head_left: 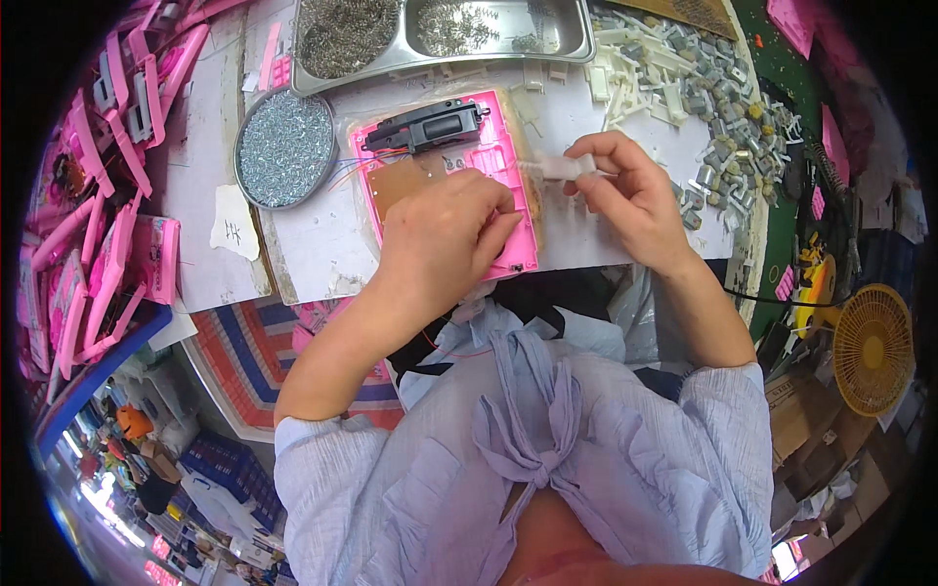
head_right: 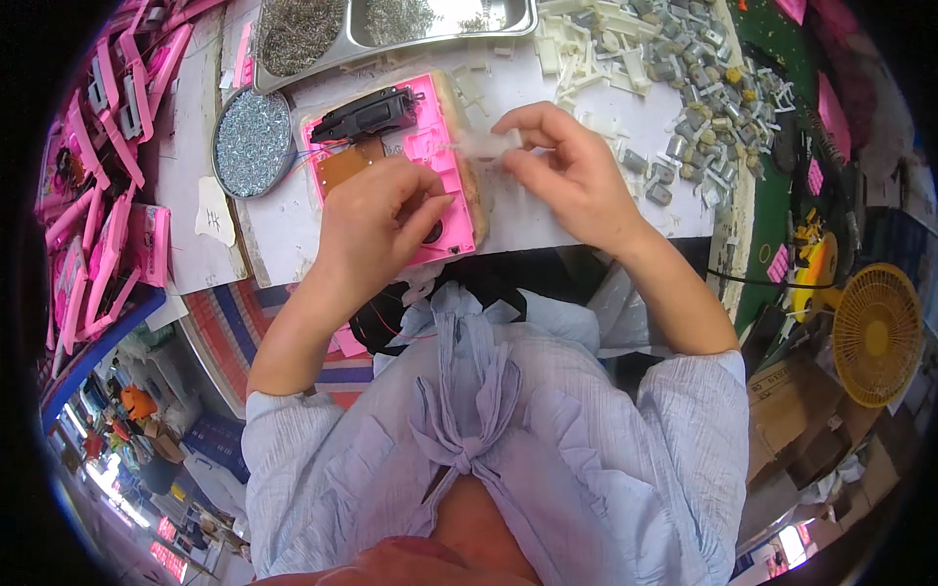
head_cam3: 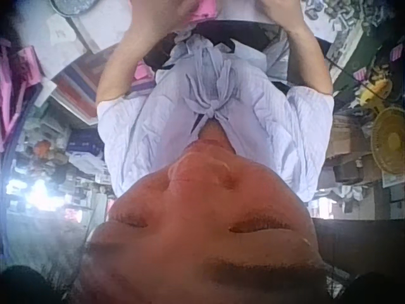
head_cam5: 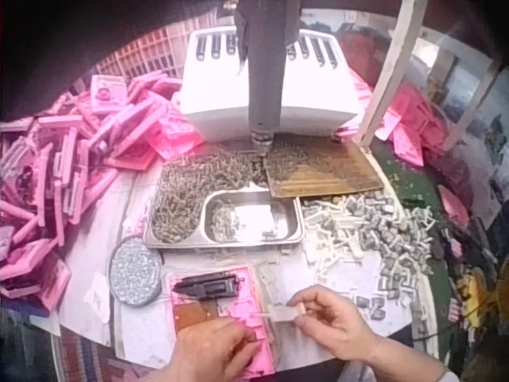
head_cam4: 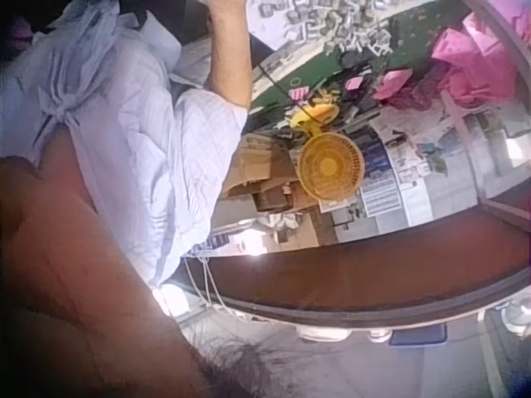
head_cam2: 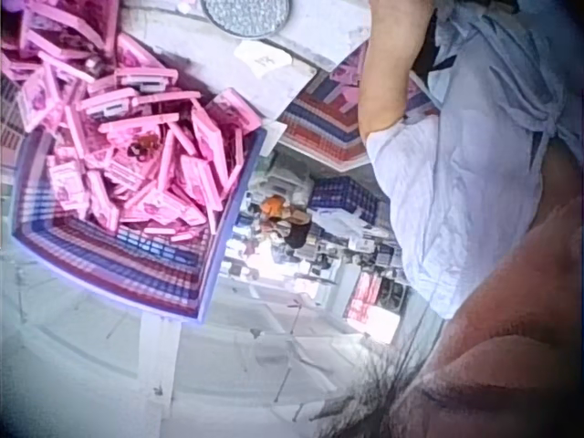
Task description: Assembling the internal components and soldering wires inside a pink toy electronic device.
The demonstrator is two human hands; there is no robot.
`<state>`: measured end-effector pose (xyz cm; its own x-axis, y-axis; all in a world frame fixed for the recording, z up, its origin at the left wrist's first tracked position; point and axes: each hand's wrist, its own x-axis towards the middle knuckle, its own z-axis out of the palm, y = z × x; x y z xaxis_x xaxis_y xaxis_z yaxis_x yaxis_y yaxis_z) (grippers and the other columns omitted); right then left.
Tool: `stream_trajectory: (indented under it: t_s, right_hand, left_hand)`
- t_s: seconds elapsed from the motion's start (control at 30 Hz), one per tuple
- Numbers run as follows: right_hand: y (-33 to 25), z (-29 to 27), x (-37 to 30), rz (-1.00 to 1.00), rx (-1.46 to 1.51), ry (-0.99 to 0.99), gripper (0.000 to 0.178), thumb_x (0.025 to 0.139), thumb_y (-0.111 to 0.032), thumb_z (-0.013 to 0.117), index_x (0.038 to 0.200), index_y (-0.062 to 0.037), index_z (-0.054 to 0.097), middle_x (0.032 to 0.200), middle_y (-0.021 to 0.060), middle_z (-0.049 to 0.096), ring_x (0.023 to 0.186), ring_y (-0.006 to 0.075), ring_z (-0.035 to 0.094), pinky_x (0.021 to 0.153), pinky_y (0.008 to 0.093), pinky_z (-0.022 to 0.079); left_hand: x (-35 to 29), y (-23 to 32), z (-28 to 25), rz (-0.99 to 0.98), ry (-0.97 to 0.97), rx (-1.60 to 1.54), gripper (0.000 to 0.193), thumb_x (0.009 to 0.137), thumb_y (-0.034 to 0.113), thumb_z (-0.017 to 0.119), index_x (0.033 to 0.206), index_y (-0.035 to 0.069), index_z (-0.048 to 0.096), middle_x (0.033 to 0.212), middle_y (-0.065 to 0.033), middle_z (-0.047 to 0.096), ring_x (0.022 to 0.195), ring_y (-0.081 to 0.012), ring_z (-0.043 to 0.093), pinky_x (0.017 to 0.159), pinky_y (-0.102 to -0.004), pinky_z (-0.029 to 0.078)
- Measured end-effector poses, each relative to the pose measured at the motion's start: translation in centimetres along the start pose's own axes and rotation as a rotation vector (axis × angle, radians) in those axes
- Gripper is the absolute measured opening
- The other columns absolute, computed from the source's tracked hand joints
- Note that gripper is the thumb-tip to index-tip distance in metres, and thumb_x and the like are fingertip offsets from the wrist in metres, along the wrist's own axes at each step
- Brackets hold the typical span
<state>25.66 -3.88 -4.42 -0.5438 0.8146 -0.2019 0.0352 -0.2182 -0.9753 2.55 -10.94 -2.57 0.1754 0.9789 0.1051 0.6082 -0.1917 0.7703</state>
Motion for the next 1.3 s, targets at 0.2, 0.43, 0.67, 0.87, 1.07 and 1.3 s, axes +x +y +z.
stream_trajectory:
  t_s: [0.2, 0.43, 0.67, 0.87, 1.07, 1.3]
  right_hand:
    - [-1.7, -0.7, 0.4, -0.422, -0.643, -0.055, 0.025, 0.083, -0.005, 0.072, 0.108, -0.0065, 0.069, 0.100, 0.0054, 0.063, 0.092, 0.0183, 0.059, 0.071, 0.0275, 0.050]
    - [-3.6, 1.7, 1.8, -0.663, -1.044, -0.121, 0.029, 0.069, -0.009, 0.076, 0.098, -0.0078, 0.070, 0.098, 0.0067, 0.063, 0.093, 0.0275, 0.058, 0.071, 0.0359, 0.053]
    - [-3.8, 2.7, 3.7, -0.785, -1.151, -0.289, 0.040, 0.065, -0.008, 0.079, 0.104, -0.0070, 0.068, 0.100, 0.0070, 0.064, 0.092, 0.0301, 0.058, 0.075, 0.0391, 0.051]
    - [-1.2, 1.2, 4.5, -0.782, -0.911, -0.267, 0.043, 0.065, -0.008, 0.080, 0.107, -0.0067, 0.069, 0.103, 0.0081, 0.066, 0.089, 0.0299, 0.057, 0.075, 0.0388, 0.049]
    - [-0.8, 1.5, 3.7, -0.821, -1.000, -0.200, 0.043, 0.068, -0.007, 0.080, 0.110, -0.0058, 0.068, 0.103, 0.0096, 0.067, 0.086, 0.0296, 0.057, 0.074, 0.0382, 0.048]
    - [-0.7, 1.5, 4.2, -0.825, -0.908, -0.271, 0.042, 0.071, -0.007, 0.080, 0.111, -0.0063, 0.067, 0.103, 0.0096, 0.066, 0.085, 0.0303, 0.057, 0.072, 0.0393, 0.048]
  left_hand:
    - [-1.3, -1.6, -0.8, 0.170, 0.278, 0.000, 0.012, 0.081, -0.003, 0.077, 0.089, 0.000, 0.068, 0.081, -0.0074, 0.062, 0.065, -0.0150, 0.058, 0.055, -0.0267, 0.045]
    - [-1.4, -2.6, -1.5, -0.084, 0.240, 0.053, 0.014, 0.089, 0.005, 0.073, 0.093, 0.002, 0.060, 0.083, -0.0078, 0.060, 0.066, -0.0206, 0.061, 0.061, -0.0326, 0.050]
    - [-1.9, -3.5, -0.4, -0.145, 0.305, -0.097, 0.012, 0.092, 0.006, 0.070, 0.096, 0.002, 0.060, 0.081, -0.0078, 0.062, 0.066, -0.0173, 0.065, 0.058, -0.0293, 0.051]
    - [-1.5, -2.9, -0.3, -0.241, 0.249, -0.240, 0.010, 0.094, 0.009, 0.069, 0.094, 0.003, 0.061, 0.074, -0.0051, 0.067, 0.065, -0.0134, 0.071, 0.058, -0.0261, 0.051]
    - [-1.5, -3.3, -0.2, -0.218, 0.256, -0.209, 0.010, 0.094, 0.010, 0.070, 0.094, 0.005, 0.061, 0.070, -0.0034, 0.068, 0.064, -0.0121, 0.071, 0.057, -0.0248, 0.051]
    - [-1.6, -3.2, -0.1, -0.198, 0.275, -0.214, 0.010, 0.094, 0.009, 0.069, 0.095, 0.004, 0.060, 0.071, -0.0034, 0.069, 0.064, -0.0119, 0.071, 0.057, -0.0247, 0.051]
